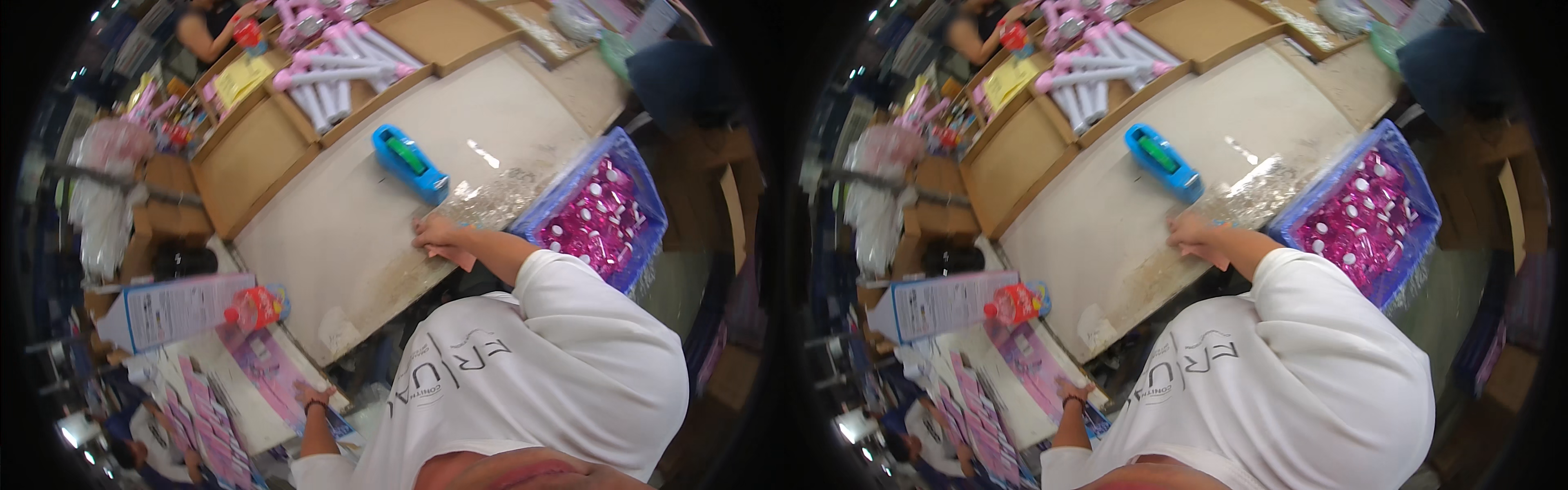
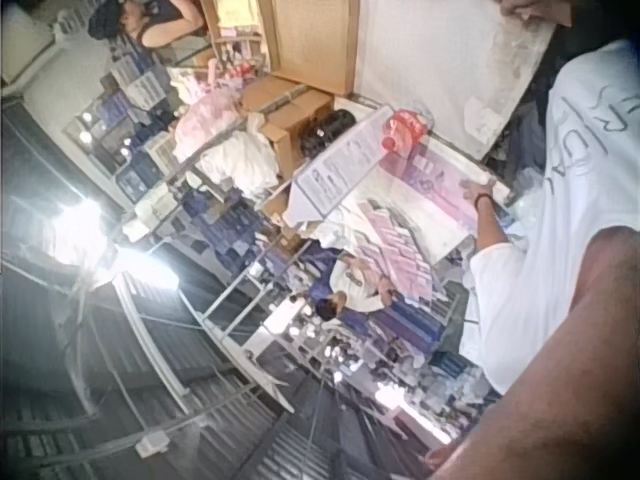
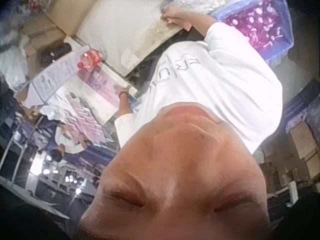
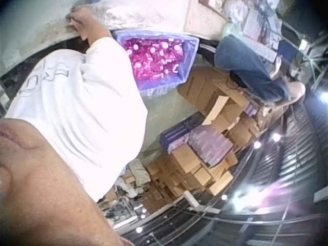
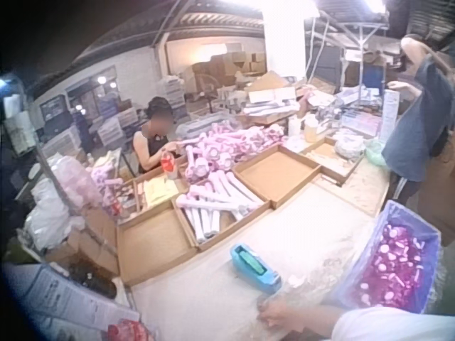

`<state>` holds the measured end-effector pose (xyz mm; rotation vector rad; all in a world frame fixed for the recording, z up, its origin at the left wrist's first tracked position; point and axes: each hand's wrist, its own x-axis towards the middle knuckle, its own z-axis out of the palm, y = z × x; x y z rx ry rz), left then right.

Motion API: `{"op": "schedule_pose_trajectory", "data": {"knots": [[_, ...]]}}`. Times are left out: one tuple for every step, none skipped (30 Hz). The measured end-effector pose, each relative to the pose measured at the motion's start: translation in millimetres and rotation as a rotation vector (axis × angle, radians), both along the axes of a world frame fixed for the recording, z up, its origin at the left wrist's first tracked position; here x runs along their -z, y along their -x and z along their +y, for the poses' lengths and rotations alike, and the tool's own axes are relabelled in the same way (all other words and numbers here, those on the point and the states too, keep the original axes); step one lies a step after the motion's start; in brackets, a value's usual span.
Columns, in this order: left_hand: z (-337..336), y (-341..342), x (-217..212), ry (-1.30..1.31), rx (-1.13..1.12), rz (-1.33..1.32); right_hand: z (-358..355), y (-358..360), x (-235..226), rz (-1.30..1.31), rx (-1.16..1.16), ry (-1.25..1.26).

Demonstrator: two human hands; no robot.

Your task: The person assembles pink-topped batons by inserting the pink heads into white tubes, then wraps each assembled baton with clear plastic film and secures it with tape. The person handles multiple batons one at a time, placing finished units into cardboard trays on the table.

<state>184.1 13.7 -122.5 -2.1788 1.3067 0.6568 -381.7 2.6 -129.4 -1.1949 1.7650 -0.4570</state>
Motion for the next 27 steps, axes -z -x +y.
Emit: {"op": "schedule_pose_trajectory", "data": {"knots": [[-0.5, 0.0, -1.2, -0.015, 0.035, -0.003, -1.0, -0.8, -2.4, 0.023, -0.007, -0.014], [0.5, 1.2, -2.8, -0.014, 0.035, -0.005, -1.1, -1.3, -5.4, -0.009, 0.013, -0.023], [0.6, 3.0, -4.3, 0.002, 0.042, -0.012, -1.1, -1.5, -8.0, -0.016, 0.047, -0.065], [0.8, 5.2, -6.5, -0.006, 0.009, -0.028, -1.0, -1.8, -10.2, -0.016, 0.086, -0.107], [0.7, 8.3, -8.2, -0.011, -0.020, -0.022, -1.0, -2.1, -11.1, -0.048, 0.118, -0.119], [0.7, 10.7, -10.7, -0.022, -0.031, -0.034, -1.0, -2.5, -10.9, -0.080, 0.153, -0.135], [0.4, 13.1, -13.0, -0.029, -0.037, -0.027, -1.1, -2.7, -9.5, -0.110, 0.194, -0.151], [0.1, 15.1, -15.2, -0.020, -0.037, -0.023, -1.5, -2.9, -6.6, -0.113, 0.191, -0.159], [-0.1, 16.7, -17.2, -0.026, -0.035, -0.020, -2.1, -3.1, -2.8, -0.116, 0.190, -0.167], [-0.4, 17.6, -18.9, -0.016, -0.028, -0.022, -3.0, -3.1, 1.7, -0.110, 0.210, -0.176], [-0.4, 18.2, -20.3, -0.009, -0.023, -0.028, -3.6, -3.2, 6.4, -0.139, 0.203, -0.175], [-0.5, 18.3, -21.3, -0.016, -0.016, -0.034, -4.4, -3.1, 10.7, -0.159, 0.217, -0.175], [-0.3, 18.4, -21.9, -0.015, -0.013, -0.037, -4.8, -3.0, 14.2, -0.170, 0.242, -0.200], [-0.3, 18.1, -22.3, -0.012, -0.009, -0.040, -5.1, -2.7, 16.5, -0.167, 0.220, -0.164], [0.1, 18.1, -22.2, -0.009, -0.004, -0.043, -5.1, -2.6, 17.8, -0.154, 0.208, -0.153], [0.1, 17.7, -22.2, -0.009, -0.015, -0.035, -5.1, -2.6, 17.7, -0.135, 0.225, -0.184], [0.4, 17.9, -21.9, -0.016, -0.016, -0.039, -4.9, -2.6, 16.6, -0.167, 0.210, -0.162], [0.3, 17.8, -21.8, -0.015, -0.017, -0.034, -4.6, -2.9, 14.4, -0.193, 0.224, -0.182], [0.2, 17.9, -21.8, -0.014, -0.018, -0.029, -4.6, -3.4, 11.5, -0.227, 0.253, -0.212], [0.0, 18.1, -21.9, -0.020, -0.022, -0.031, -4.5, -4.1, 8.5, -0.219, 0.249, -0.204], [-0.5, 18.2, -22.3, -0.027, -0.025, -0.034, -4.7, -4.9, 5.4, -0.219, 0.258, -0.207], [-1.0, 18.5, -22.7, -0.033, -0.032, -0.040, -4.9, -5.6, 2.8, -0.220, 0.268, -0.209], [-1.8, 18.8, -23.3, -0.043, -0.037, -0.033, -5.3, -6.4, 0.6, -0.220, 0.273, -0.198], [-2.5, 19.2, -23.9, -0.054, -0.047, -0.030, -5.6, -6.9, -0.7, -0.221, 0.279, -0.187], [-3.1, 19.7, -24.7, -0.049, -0.060, -0.029, -5.9, -7.1, -1.5, -0.221, 0.284, -0.176], [-3.7, 20.4, -25.6, -0.062, -0.050, -0.030, -6.1, -7.2, -1.7, -0.226, 0.286, -0.185], [-4.1, 21.3, -26.6, -0.060, -0.044, -0.035, -6.2, -7.0, -1.1, -0.231, 0.288, -0.195]]}}
